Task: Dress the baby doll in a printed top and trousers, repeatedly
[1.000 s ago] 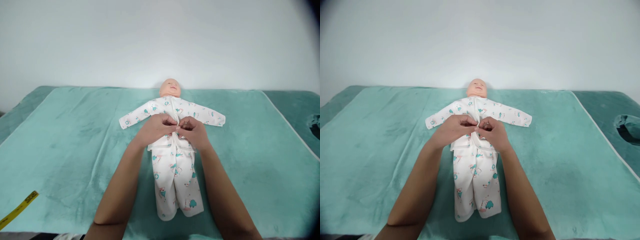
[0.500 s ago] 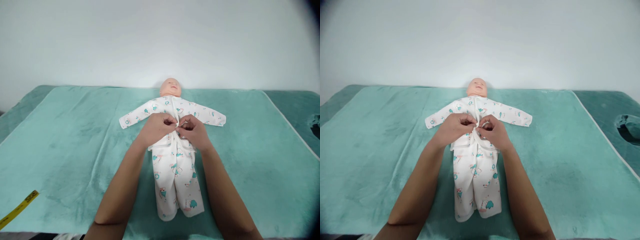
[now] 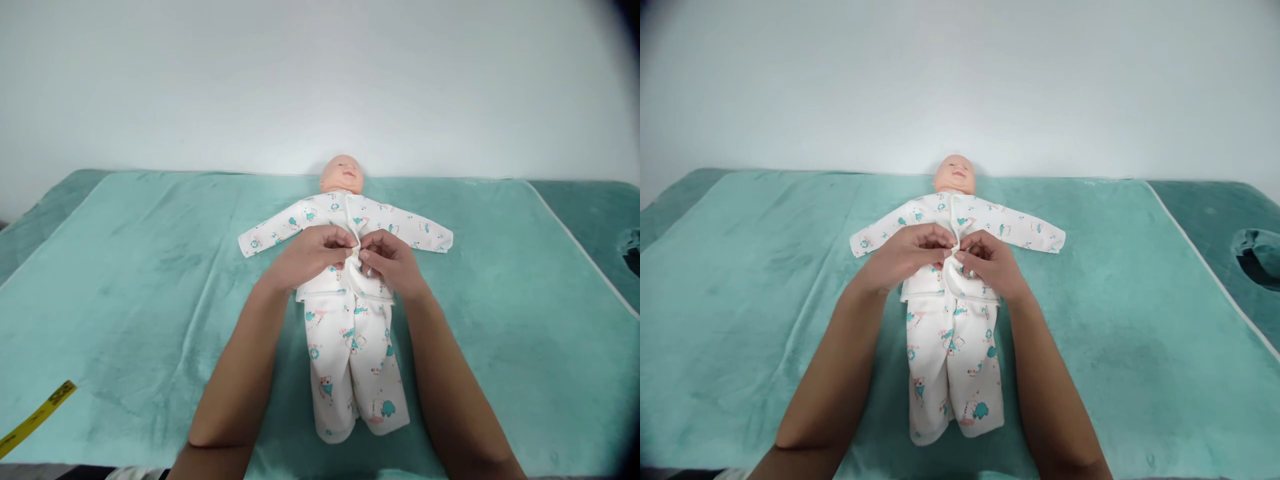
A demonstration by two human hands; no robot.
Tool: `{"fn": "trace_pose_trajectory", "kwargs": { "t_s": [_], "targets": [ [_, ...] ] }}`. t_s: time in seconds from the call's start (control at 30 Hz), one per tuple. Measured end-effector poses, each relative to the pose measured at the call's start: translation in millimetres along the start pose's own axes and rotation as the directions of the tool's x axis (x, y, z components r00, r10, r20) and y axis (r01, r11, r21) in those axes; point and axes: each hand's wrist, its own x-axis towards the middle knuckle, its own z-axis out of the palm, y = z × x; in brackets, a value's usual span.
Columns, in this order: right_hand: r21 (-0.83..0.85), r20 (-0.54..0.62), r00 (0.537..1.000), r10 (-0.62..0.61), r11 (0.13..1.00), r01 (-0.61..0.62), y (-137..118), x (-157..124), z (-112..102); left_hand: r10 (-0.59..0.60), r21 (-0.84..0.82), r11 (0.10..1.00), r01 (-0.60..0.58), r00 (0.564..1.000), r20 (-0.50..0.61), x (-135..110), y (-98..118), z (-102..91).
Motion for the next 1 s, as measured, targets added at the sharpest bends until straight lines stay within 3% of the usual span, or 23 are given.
{"fn": "trace_pose_trajectory", "kwargs": {
  "t_s": [0.17,0.33,0.5,0.6,0.7,0.87,1.0],
  "targets": [
    [0.032,-0.002,1.000,0.030,0.999,-0.030,-1.0,0.6,0.2,0.023,-0.079,0.997,-0.025,0.999,-0.027,2.0,-0.5,2.7],
    [0.043,0.012,1.000,-0.001,0.999,0.000,2.4,1.3,-1.6,0.007,-0.003,1.000,-0.007,1.000,-0.012,3.1,-1.4,0.9],
    [0.013,-0.057,0.998,-0.012,1.000,0.013,1.4,5.6,0.6,0.042,0.280,0.960,-0.026,0.998,-0.053,3.4,-1.8,0.5],
    [-0.069,-0.106,0.992,-0.064,0.996,0.057,0.0,4.6,8.5,0.141,0.520,0.852,-0.058,0.983,-0.122,-1.3,-3.0,7.5],
    [-0.205,-0.176,0.968,-0.181,0.968,0.144,7.1,-10.6,18.8,0.208,0.627,0.778,-0.046,0.960,-0.188,-18.8,-8.7,16.6],
    [-0.500,-0.257,0.881,-0.397,0.835,0.231,41.0,-67.7,19.3,0.250,0.517,0.854,-0.055,0.915,-0.317,-70.1,-50.2,20.4],
    [-0.583,-0.298,0.871,-0.391,0.797,0.159,61.6,-100.0,3.8,0.264,0.476,0.879,0.032,0.799,-0.541,-88.4,-101.3,26.0]
  ]
}}
